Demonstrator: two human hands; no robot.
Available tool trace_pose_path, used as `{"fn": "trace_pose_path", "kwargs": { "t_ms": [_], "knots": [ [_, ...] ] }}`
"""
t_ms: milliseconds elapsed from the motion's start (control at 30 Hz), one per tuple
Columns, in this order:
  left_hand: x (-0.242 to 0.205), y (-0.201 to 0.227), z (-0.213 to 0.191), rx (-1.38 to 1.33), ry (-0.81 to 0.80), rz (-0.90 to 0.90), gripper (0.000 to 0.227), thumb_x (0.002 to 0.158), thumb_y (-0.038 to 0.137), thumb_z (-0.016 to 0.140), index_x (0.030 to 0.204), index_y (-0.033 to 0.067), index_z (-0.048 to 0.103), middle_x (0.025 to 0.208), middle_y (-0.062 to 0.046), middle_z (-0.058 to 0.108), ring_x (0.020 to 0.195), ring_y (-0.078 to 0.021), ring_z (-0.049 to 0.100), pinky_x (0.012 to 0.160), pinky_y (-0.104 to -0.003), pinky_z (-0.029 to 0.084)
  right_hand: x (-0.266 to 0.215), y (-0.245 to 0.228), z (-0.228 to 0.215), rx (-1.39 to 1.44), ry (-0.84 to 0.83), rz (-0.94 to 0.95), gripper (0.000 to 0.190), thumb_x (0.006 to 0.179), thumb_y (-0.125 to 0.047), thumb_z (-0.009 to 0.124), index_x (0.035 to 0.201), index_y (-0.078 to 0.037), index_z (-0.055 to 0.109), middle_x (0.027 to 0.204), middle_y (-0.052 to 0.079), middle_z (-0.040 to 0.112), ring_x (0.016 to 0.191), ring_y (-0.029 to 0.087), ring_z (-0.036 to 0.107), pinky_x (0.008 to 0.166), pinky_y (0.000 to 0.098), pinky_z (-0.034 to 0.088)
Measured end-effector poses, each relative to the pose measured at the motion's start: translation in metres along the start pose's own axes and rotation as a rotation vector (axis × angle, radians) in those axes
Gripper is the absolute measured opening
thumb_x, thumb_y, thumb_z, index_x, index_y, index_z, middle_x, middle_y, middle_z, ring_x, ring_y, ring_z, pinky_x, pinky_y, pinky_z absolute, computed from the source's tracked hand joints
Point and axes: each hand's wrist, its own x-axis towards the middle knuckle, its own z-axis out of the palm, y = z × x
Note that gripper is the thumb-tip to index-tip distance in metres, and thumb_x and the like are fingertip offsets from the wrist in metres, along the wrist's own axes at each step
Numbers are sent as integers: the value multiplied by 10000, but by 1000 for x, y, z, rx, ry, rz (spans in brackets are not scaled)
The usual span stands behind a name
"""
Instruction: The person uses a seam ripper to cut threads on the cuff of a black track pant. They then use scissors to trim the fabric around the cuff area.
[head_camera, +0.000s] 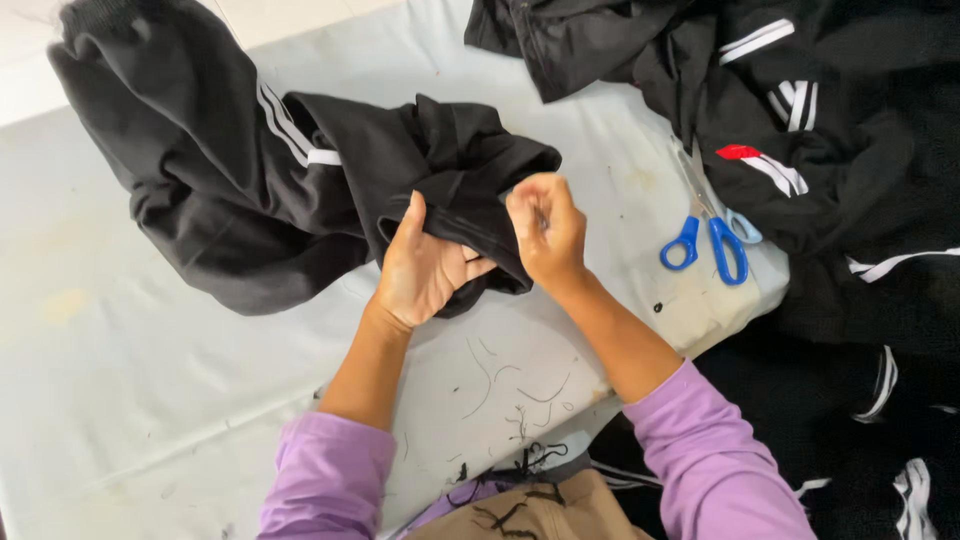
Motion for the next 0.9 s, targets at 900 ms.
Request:
{"fn": "trace_pose_path", "kwargs": {
  "t_ms": [900],
  "knots": [
    [-16,-36,-1,264,188,253,534,1020,225,670,1477,27,475,1329,-180,656,1129,-278,691,976,-471,574,-78,2,-105,-659,134,-16,207,1010,-125,727,1214,-94,718,1095,117,664,980,316,631,913,417,506]
  ]
}}
